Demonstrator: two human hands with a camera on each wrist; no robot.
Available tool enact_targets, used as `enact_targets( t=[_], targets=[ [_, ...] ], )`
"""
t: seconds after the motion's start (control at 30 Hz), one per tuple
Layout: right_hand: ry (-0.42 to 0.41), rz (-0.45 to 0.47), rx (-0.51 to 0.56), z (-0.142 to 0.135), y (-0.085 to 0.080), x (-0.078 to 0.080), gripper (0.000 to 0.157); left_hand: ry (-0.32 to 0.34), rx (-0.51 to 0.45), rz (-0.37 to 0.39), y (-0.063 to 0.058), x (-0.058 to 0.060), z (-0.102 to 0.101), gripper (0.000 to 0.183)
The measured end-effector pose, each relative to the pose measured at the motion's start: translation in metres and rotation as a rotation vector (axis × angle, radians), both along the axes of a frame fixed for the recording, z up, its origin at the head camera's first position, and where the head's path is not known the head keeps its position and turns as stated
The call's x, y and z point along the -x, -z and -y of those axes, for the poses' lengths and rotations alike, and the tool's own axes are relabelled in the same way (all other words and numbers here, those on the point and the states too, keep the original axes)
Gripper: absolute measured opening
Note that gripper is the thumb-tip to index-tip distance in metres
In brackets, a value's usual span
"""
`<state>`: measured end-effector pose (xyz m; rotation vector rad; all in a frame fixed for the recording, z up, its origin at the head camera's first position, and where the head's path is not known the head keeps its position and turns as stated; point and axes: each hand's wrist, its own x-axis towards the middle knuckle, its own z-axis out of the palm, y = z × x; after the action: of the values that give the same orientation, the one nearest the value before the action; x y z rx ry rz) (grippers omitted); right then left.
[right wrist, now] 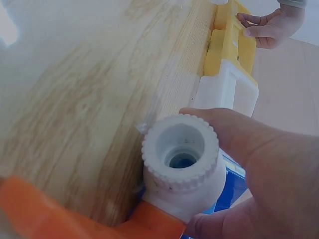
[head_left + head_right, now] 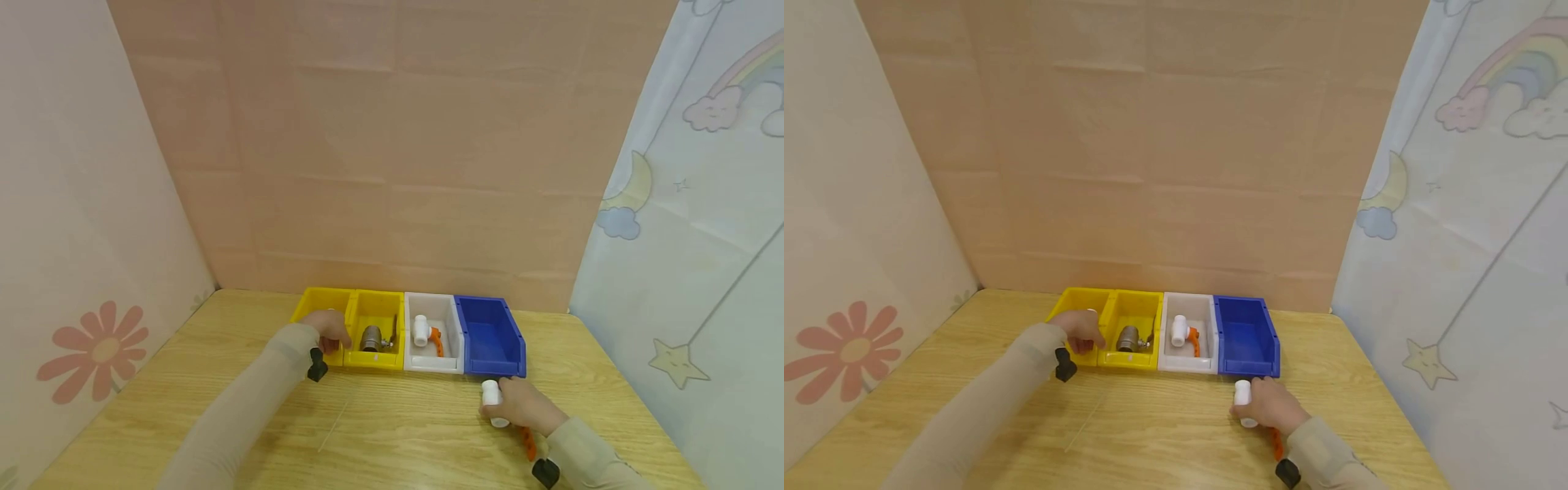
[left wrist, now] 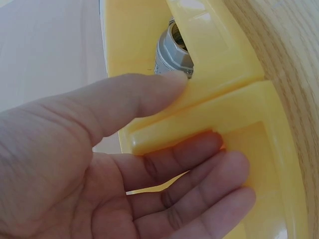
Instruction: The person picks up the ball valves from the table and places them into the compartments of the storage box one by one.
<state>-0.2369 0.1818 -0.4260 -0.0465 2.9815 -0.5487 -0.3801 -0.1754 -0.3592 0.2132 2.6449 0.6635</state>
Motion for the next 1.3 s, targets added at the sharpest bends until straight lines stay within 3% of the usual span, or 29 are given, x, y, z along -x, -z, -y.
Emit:
enact_targets(
  t=[0.3, 0.87, 1.3],
  targets=[
    [-0.014, 0.011, 0.027, 0.003, -0.007, -0.001, 0.054, -0.006, -0.015, 0.008, 0.002, 0.001, 0.001, 0.016],
    [-0.084, -0.042, 0.009, 0.013, -0.057, -0.003, 0.050, -0.001, -0.011, 0.005, -0.001, 0.000, 0.001, 0.017],
    [-0.087, -0.050, -0.074, 0.022, -0.097, 0.022, 0.046, 0.010, 0.011, 0.010, -0.002, -0.002, 0.001, 0.017]
  ],
)
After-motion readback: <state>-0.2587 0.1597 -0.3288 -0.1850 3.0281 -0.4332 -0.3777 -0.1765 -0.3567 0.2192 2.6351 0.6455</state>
